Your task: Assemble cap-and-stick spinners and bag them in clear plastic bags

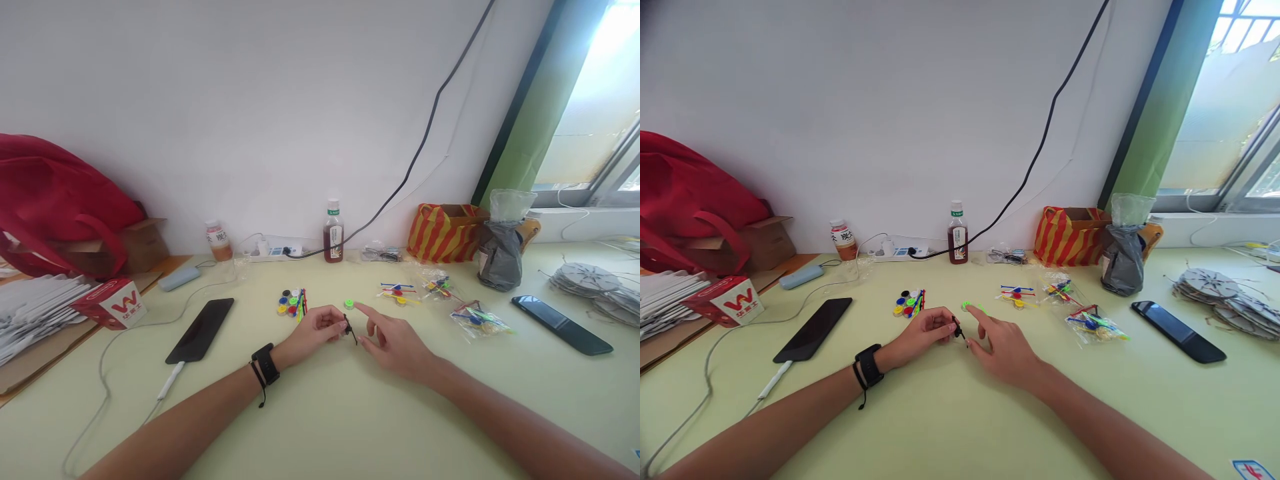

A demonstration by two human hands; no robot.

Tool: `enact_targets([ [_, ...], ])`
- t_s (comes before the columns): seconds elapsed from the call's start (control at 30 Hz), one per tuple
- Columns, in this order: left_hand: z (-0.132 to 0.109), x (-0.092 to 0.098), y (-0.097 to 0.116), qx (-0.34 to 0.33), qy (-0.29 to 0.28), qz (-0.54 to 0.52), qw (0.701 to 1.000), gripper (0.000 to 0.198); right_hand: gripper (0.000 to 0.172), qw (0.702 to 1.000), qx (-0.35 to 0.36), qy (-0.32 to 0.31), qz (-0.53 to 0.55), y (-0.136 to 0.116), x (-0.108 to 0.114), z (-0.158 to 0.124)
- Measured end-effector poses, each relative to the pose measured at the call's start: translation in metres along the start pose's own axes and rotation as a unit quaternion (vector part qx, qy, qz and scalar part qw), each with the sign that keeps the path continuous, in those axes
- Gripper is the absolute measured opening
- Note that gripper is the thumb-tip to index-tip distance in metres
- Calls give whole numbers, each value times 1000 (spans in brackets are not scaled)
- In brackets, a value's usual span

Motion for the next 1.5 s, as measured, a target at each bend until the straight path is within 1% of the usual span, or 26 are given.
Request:
enact_targets([
  [0.07,0,0,1,-2,-3,3,1000,33,64,999,34,-4,-10,-5,0,-2],
  [0.1,0,0,1,-3,-3,3,1000,33,63,999,38,-2,-22,-6,0,-3],
  [0.13,0,0,1,-3,-2,2,1000,34,57,999,30,1,-36,-7,1,-2],
  [0.23,0,-1,0,0,5,-4,1000,36,27,998,-29,-8,-58,-3,3,2],
  [0.33,1,-1,0,5,9,-6,1000,36,23,997,-59,-25,-38,-1,6,4],
  [0.43,1,0,-1,7,9,-5,1000,36,16,998,-39,-34,-26,-3,6,3],
  [0.53,1,1,-2,4,7,-2,1000,35,15,998,8,-56,-33,-7,4,0],
  [0.57,1,1,-2,2,5,-1,1000,34,18,998,19,-59,-31,-8,3,-1],
  [0.6,1,1,-2,1,3,0,1000,34,27,997,26,-61,-26,-7,2,-1],
  [0.67,0,1,-1,0,0,2,1000,33,52,997,33,-62,-18,-6,1,-2],
  [0.73,0,0,-1,-2,-2,3,1000,32,68,997,37,-62,-17,-5,1,-2],
  [0.8,-1,0,0,-2,-3,2,1000,32,69,996,50,-63,-26,-5,2,-1],
  [0.83,-1,0,0,-2,-2,1,1000,32,64,996,56,-63,-32,-6,3,-1],
  [0.93,0,0,-1,-1,2,2,1000,33,32,994,61,-69,-53,-8,6,-1],
  [0.97,1,1,-2,-1,3,2,1000,34,25,994,59,-72,-57,-8,6,-1],
  [1.0,1,1,-2,-1,2,2,1000,34,22,994,57,-74,-56,-8,6,-1],
  [1.03,1,1,-3,-1,1,2,1000,33,24,994,57,-75,-52,-8,6,-1],
  [1.07,1,1,-3,-1,-1,2,1000,33,31,995,57,-76,-44,-8,5,-2],
  [1.17,0,0,-1,-1,-3,2,1000,32,65,995,54,-78,-20,-6,3,-3],
  [1.2,0,0,-1,-1,-5,1,1000,32,72,995,53,-78,-15,-6,2,-3],
  [1.27,-1,0,0,-3,-9,-4,1000,31,75,996,55,-76,-10,-6,1,-3],
  [1.3,-1,0,0,-3,-10,-6,1000,31,69,996,56,-72,-11,-7,1,-3],
  [1.33,-1,0,0,-3,-8,-7,1000,31,57,996,53,-68,-15,-7,1,-2],
  [1.4,0,0,-1,1,-2,-4,1000,31,27,997,38,-60,-27,-6,1,-1],
  [1.43,0,0,-2,2,1,-3,1000,31,21,998,28,-54,-29,-5,0,0],
  [1.5,1,0,-2,3,2,-3,1000,31,21,999,14,-36,-17,-1,-1,0],
])
Point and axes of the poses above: each hand's wrist, its own z-axis towards the middle knuckle, its own x-axis out of the back of the hand, y = z × x, the point moved 1 cm from there along z, towards the middle knuckle, and after that the axes turned 6 degrees about -z, right-handed, at the moved point
